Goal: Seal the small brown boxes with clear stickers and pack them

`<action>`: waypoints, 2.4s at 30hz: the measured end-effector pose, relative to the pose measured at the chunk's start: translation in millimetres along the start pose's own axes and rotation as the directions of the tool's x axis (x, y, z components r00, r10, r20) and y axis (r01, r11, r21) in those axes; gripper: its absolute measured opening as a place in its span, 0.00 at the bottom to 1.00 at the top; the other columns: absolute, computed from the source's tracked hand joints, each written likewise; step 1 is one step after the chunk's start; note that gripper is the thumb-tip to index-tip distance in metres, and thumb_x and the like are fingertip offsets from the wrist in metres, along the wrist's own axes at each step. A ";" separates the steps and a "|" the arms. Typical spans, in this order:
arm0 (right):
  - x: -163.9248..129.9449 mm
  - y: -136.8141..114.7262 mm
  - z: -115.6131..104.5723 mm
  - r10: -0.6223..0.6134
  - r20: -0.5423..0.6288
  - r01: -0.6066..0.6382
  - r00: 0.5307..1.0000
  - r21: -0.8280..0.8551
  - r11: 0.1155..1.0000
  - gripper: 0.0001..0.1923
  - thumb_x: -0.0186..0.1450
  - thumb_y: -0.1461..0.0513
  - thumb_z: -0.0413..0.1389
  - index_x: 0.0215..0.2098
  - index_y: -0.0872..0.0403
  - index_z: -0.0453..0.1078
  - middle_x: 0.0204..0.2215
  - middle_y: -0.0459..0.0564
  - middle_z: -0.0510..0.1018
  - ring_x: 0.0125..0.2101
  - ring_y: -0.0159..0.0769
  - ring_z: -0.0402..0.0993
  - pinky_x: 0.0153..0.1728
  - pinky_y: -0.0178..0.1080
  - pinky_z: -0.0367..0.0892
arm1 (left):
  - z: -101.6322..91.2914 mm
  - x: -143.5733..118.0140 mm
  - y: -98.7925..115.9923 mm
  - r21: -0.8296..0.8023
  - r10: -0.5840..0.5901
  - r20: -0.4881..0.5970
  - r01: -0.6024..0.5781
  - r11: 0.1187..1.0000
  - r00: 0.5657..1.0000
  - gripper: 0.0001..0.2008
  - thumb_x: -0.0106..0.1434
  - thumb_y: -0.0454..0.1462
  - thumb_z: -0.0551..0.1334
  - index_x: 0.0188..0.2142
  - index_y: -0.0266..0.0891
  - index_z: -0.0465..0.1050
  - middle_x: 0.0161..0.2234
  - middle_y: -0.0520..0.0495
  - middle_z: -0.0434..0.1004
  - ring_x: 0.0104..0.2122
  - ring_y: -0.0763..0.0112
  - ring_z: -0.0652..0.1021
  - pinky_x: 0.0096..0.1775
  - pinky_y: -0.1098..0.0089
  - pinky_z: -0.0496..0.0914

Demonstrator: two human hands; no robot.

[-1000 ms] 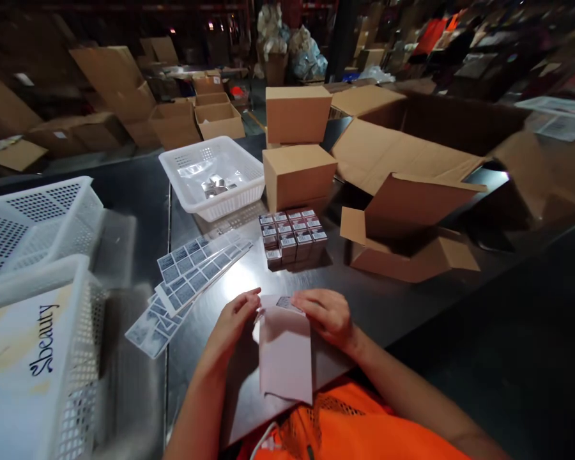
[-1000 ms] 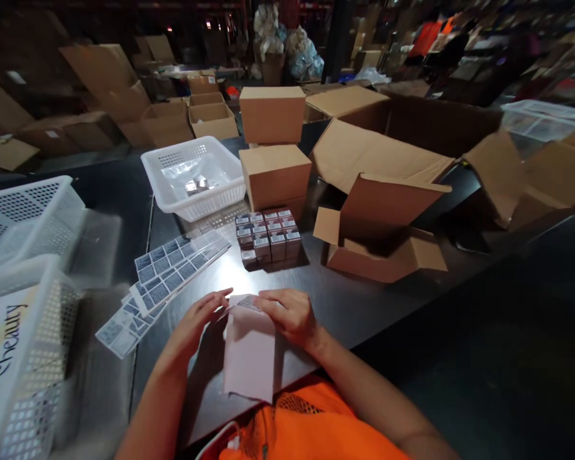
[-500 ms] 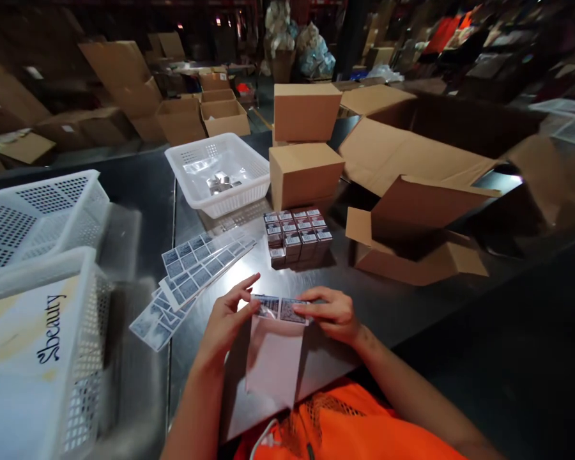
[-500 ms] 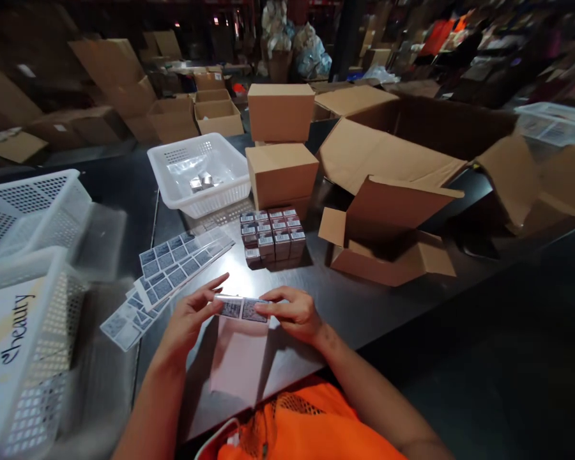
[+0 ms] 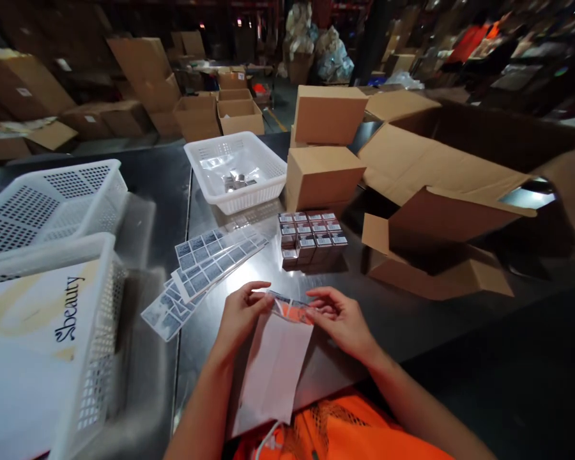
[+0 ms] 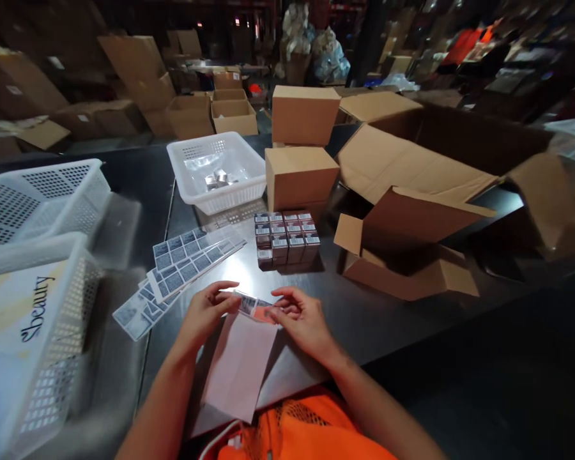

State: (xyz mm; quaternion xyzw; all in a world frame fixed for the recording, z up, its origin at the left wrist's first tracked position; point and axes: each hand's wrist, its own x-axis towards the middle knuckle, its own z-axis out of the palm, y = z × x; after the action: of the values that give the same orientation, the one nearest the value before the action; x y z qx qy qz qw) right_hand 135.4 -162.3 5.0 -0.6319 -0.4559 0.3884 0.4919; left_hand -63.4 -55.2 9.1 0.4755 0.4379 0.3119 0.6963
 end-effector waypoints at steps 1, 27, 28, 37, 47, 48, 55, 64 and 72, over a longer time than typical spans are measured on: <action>1.3 -2.7 -1.5 -0.041 0.026 0.043 0.999 -0.101 0.994 0.18 0.60 0.54 0.65 0.45 0.53 0.76 0.34 0.51 0.82 0.30 0.37 0.80 0.32 0.38 0.78 | 0.5 0.4 -0.3 0.009 -0.001 -0.015 0.001 1.000 1.000 0.28 0.44 0.47 0.76 0.40 0.33 0.76 0.25 0.48 0.79 0.24 0.74 0.75 0.31 0.73 0.69; 29.1 -43.0 -7.1 -0.748 0.135 0.680 0.649 -0.543 0.492 0.04 0.70 0.62 0.55 0.40 0.51 0.73 0.42 0.50 0.79 0.46 0.38 0.73 0.48 0.42 0.69 | -11.5 9.9 0.0 -0.098 -0.110 -0.175 0.094 0.991 0.978 0.17 0.38 0.42 0.71 0.27 0.35 0.75 0.20 0.53 0.72 0.21 0.76 0.69 0.24 0.76 0.61; 41.8 -45.0 -17.5 -0.744 0.097 0.636 0.661 -0.599 0.486 0.05 0.70 0.63 0.56 0.44 0.51 0.73 0.43 0.51 0.79 0.48 0.40 0.72 0.50 0.45 0.68 | -14.0 11.8 -1.3 -0.111 -0.102 -0.186 0.082 0.990 0.977 0.15 0.39 0.41 0.69 0.26 0.36 0.73 0.21 0.52 0.72 0.21 0.76 0.69 0.25 0.76 0.62; 122.1 -6.5 -40.7 -0.724 0.320 0.563 0.611 -0.819 0.113 0.33 0.65 0.69 0.55 0.66 0.54 0.52 0.53 0.58 0.77 0.58 0.48 0.69 0.61 0.58 0.52 | 5.3 10.9 -10.8 -0.012 0.030 -0.195 -0.033 0.999 0.980 0.10 0.44 0.42 0.56 0.14 0.39 0.63 0.13 0.50 0.64 0.16 0.72 0.66 0.22 0.72 0.60; 43.8 -15.7 6.7 -0.890 0.360 0.881 0.280 -0.464 0.089 0.15 0.63 0.71 0.56 0.44 0.49 0.64 0.43 0.47 0.78 0.50 0.37 0.72 0.57 0.48 0.60 | 17.4 -1.9 -9.2 0.308 0.258 0.014 -0.250 0.918 0.966 0.31 0.47 0.42 0.73 0.52 0.39 0.74 0.43 0.45 0.81 0.37 0.66 0.78 0.35 0.71 0.68; 37.0 -17.6 6.6 -0.885 0.330 0.892 0.329 -0.416 0.176 0.17 0.62 0.69 0.58 0.47 0.49 0.63 0.46 0.49 0.76 0.52 0.39 0.71 0.56 0.49 0.63 | 16.4 -2.5 -8.5 0.331 0.286 0.021 -0.277 0.902 0.958 0.27 0.48 0.41 0.72 0.49 0.39 0.76 0.43 0.45 0.81 0.41 0.64 0.78 0.37 0.71 0.68; 14.1 -38.8 -15.7 -0.409 -0.175 0.416 0.896 0.002 0.910 0.09 0.64 0.55 0.63 0.37 0.50 0.72 0.38 0.51 0.77 0.41 0.39 0.75 0.45 0.43 0.73 | 19.1 -6.5 -9.3 0.496 0.560 0.039 -0.502 0.709 0.828 0.21 0.51 0.39 0.74 0.45 0.43 0.78 0.42 0.48 0.81 0.40 0.66 0.79 0.35 0.72 0.69; 20.7 -48.7 -8.2 0.022 0.103 -0.049 0.994 0.267 0.962 0.16 0.56 0.51 0.68 0.32 0.54 0.74 0.30 0.46 0.78 0.32 0.33 0.74 0.37 0.37 0.71 | 17.2 -6.9 -20.4 0.597 0.651 0.170 -0.603 0.530 0.740 0.23 0.54 0.35 0.73 0.50 0.44 0.74 0.46 0.48 0.79 0.42 0.70 0.79 0.33 0.75 0.69; 20.9 -41.7 -9.6 0.058 0.168 -0.091 0.984 0.191 0.977 0.22 0.58 0.54 0.66 0.45 0.52 0.65 0.27 0.42 0.76 0.29 0.32 0.74 0.34 0.35 0.68 | 16.7 -8.0 -17.2 0.622 0.642 0.157 -0.580 0.526 0.750 0.22 0.54 0.33 0.71 0.50 0.45 0.75 0.46 0.48 0.79 0.41 0.69 0.79 0.35 0.74 0.71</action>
State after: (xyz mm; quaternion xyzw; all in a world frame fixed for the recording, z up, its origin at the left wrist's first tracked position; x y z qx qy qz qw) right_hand 142.3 -140.6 46.9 -0.5630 -0.4291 0.4999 0.4990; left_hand -51.3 -74.6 -1.8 0.7893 0.3526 0.3897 0.3176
